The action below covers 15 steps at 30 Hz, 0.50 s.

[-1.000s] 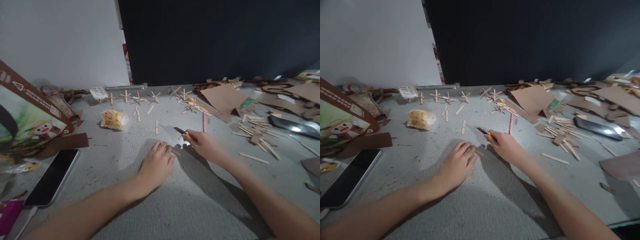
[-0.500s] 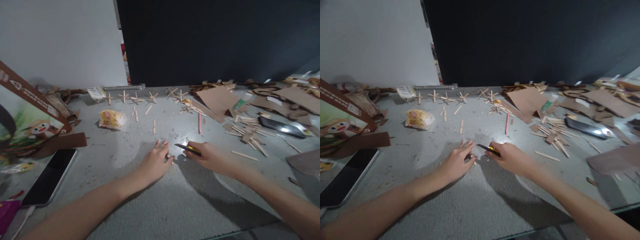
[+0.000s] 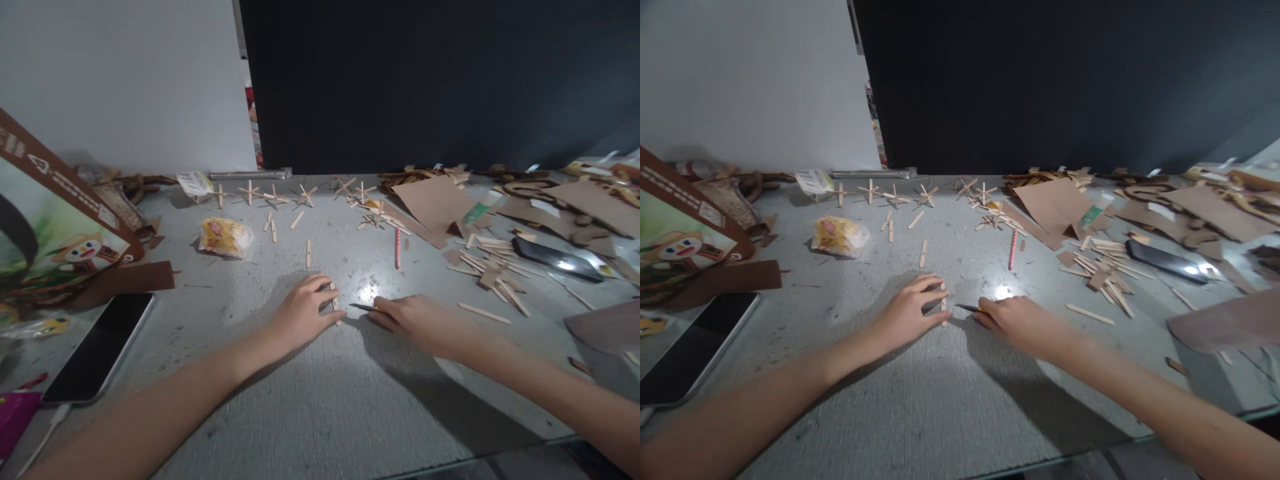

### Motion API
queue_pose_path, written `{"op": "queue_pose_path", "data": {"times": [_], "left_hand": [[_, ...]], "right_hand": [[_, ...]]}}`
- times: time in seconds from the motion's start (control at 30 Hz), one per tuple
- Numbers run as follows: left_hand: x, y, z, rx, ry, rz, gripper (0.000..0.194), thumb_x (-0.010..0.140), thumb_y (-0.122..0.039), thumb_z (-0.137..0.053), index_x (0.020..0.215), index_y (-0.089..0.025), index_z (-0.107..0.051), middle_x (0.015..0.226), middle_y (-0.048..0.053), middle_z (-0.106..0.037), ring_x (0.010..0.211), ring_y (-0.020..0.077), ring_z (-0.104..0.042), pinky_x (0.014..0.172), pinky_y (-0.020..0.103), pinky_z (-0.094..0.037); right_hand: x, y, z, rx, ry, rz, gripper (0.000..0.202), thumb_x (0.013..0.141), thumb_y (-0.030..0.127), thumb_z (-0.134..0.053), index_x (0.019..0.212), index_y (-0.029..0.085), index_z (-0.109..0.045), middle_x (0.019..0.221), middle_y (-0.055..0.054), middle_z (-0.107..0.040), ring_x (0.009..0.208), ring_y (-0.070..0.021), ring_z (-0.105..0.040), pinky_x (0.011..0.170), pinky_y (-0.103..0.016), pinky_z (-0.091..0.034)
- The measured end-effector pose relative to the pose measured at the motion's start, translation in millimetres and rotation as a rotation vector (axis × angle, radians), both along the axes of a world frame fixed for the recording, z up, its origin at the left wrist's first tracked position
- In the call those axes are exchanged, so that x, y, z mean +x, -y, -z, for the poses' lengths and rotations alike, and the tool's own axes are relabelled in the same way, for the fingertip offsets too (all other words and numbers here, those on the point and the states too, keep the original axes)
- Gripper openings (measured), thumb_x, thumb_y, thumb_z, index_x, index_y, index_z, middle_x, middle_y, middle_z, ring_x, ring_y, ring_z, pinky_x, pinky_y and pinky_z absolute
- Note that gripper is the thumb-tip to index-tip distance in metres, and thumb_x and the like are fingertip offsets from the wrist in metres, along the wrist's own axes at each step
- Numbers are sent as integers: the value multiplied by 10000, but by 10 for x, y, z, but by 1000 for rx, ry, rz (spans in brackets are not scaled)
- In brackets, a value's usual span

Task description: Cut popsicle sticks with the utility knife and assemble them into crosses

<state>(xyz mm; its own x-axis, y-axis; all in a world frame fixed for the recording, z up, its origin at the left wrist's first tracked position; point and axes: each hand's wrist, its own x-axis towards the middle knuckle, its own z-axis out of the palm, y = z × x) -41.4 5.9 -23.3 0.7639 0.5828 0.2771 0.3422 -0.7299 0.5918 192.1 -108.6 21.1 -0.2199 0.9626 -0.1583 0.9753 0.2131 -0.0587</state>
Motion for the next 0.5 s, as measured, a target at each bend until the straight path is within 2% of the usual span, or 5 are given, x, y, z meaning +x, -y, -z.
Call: {"op": "queue_pose_path", "data": {"times": [0.17,0.3,0.5], "left_hand": [[-23,-111,-49,-59,-116,58,535,856,-529,-827,1288,-218,-775,1578,168,-567,1580,356,-373,1241,593,-387],[-34,-190,-37,-79,-122,96,621,800,-571,-860,1332,-269,-750,1626,134,-507,1587,344,-362,1282,611,-304],[-39,-226,-57,-108,-203,118,694,825,-647,-806,1404,-279,-703,1683,108,-413,1616,333,-293,1308,580,-256]], "right_hand": [[-17,-116,123,18,16,-71,333,1122,349,-414,951,194,-654,656,-46,-672,562,-187,-633,547,-330,-211],[-35,-175,133,-1,38,-104,329,1126,337,-410,947,192,-646,657,-50,-678,569,-190,-653,554,-337,-203],[-74,-189,85,-20,89,-95,308,1133,341,-422,978,182,-635,680,-46,-690,605,-190,-687,554,-323,-193]]}}
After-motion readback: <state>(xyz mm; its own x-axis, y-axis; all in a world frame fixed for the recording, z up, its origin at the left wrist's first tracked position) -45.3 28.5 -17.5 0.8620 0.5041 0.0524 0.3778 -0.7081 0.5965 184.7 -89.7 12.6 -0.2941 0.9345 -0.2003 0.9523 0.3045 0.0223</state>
